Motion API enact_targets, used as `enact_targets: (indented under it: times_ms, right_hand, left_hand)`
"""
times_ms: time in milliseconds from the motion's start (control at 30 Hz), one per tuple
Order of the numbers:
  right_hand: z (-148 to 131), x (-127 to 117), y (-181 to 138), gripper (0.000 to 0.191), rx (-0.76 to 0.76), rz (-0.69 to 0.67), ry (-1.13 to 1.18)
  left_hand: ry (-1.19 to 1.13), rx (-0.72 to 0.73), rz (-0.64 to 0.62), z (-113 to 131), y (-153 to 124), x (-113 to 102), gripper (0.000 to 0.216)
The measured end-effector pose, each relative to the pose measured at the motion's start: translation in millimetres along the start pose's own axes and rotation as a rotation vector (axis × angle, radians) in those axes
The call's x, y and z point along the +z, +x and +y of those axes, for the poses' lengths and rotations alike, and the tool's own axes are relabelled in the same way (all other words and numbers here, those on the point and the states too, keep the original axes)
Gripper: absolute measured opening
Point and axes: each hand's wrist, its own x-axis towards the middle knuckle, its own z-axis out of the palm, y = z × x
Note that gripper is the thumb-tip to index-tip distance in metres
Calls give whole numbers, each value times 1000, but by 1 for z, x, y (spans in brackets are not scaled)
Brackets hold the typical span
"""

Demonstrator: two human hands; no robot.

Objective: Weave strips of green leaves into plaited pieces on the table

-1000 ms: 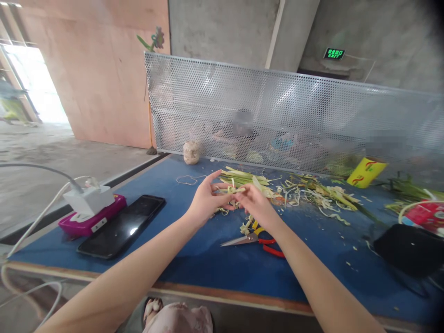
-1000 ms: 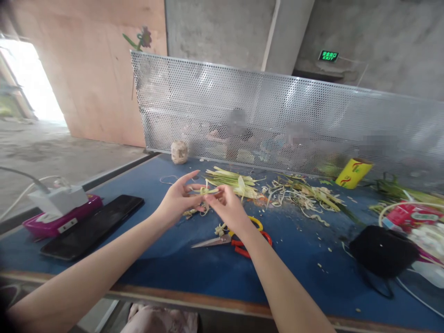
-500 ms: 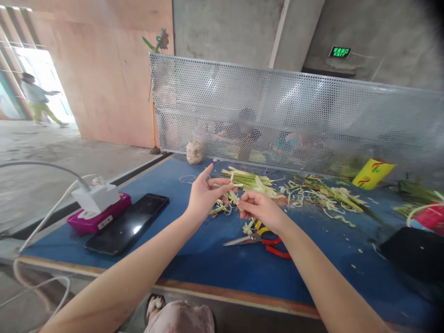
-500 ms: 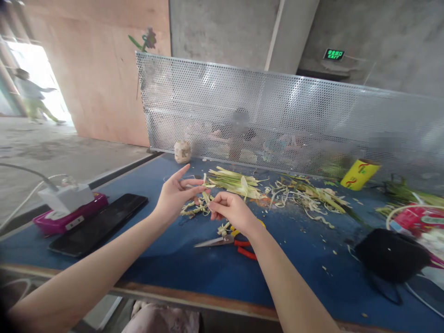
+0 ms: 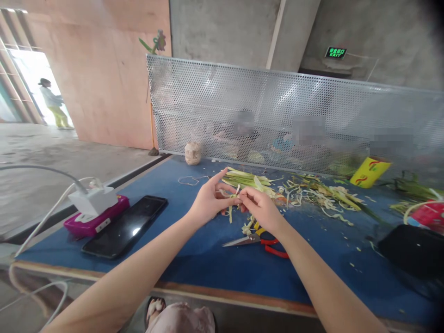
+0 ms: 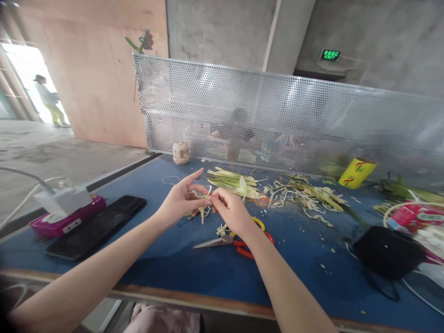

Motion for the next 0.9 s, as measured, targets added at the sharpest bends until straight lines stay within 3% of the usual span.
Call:
enact_targets:
  times_ms: [133,367,633,800,900]
  right_hand:
    - [-3,-1,1,28,18,-15,63]
    - [-9,-11,0,30,30,153,79]
    - [8,5,6,36,153,214,437]
    - [7,7,3,44,-29,260,-60]
    - [4,6,0,38,-91,315,-190]
  left_hand:
    - [19,13,-27,4,-1,-1,78]
    - [-21,-25,-53,8,1,-3,75]
    - [-127,12,23,8,3,-4,85]
    - [-153,-55,-6,10,1,0,76]
    - [-105,-41,-18,10,0,1,70]
